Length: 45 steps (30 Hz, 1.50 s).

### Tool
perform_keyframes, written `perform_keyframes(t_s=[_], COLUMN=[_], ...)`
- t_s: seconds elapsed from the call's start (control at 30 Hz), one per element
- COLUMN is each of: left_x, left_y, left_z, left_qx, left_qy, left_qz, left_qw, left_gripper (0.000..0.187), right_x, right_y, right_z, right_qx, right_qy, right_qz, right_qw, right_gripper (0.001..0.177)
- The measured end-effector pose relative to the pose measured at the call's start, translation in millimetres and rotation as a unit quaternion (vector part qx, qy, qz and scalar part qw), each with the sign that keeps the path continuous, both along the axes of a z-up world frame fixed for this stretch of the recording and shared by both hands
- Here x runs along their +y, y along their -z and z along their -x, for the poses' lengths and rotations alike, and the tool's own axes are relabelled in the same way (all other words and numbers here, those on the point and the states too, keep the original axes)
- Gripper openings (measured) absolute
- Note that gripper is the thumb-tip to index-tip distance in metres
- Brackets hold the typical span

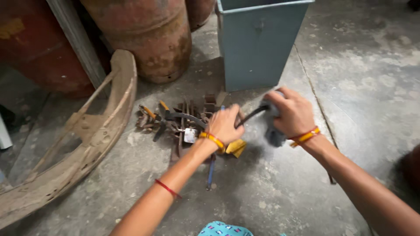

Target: The person sits on the floor and wipes several metal objects with a cloth, including a mirror, a curved metal strip, a yellow sponge, and a blue metal rod. The person places the cleaned items into a metal bin.

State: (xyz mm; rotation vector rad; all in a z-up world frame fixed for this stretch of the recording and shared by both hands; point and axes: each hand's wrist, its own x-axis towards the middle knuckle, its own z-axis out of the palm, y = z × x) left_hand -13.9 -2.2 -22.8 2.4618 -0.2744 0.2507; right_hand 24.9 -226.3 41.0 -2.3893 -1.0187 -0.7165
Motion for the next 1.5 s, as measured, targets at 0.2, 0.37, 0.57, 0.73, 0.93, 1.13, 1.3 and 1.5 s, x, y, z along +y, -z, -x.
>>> perform_keyframes(t_s=[0.2,0.37,0.57,0.73,0.93,1.13,1.3,1.5], left_x=[53,99,62,-37,-34,-8,-27,-42], left_y=[108,119,-13,-101,-104,-78,-94,-85], left_z=[34,20,-21,-44,-62,-41,-36,-42], left_qx=[-0.039,-0.173,0.033,-0.275,-0.108,-0.082,-0.031,-0.134], left_qy=[0.065,0.059,-0.235,-0.032,-0.047,-0.058,0.032,0.117], left_qz=[-0.141,-0.173,0.300,-0.051,-0.127,-0.121,-0.086,-0.198], left_qw=[0.987,0.968,0.924,0.960,0.985,0.988,0.995,0.964], left_gripper=[0.017,0.016,0.029,0.021,0.032,0.042,0.034,0.013], right_x=[-54,-92,-69,-39,-58,-86,-54,-6], right_y=[10,25,55,86,83,24,-41,-54], right_z=[-32,-33,-12,-13,-22,5,27,18], right_qx=[-0.013,0.031,0.101,0.138,0.129,0.068,-0.006,0.121], right_qy=[0.139,0.196,0.167,0.166,0.250,0.320,0.108,-0.030], right_qz=[-0.090,-0.050,0.011,0.038,-0.068,-0.070,-0.075,-0.085], right_qw=[0.986,0.979,0.981,0.976,0.957,0.943,0.991,0.989], right_gripper=[0.035,0.037,0.029,0.036,0.064,0.070,0.074,0.082])
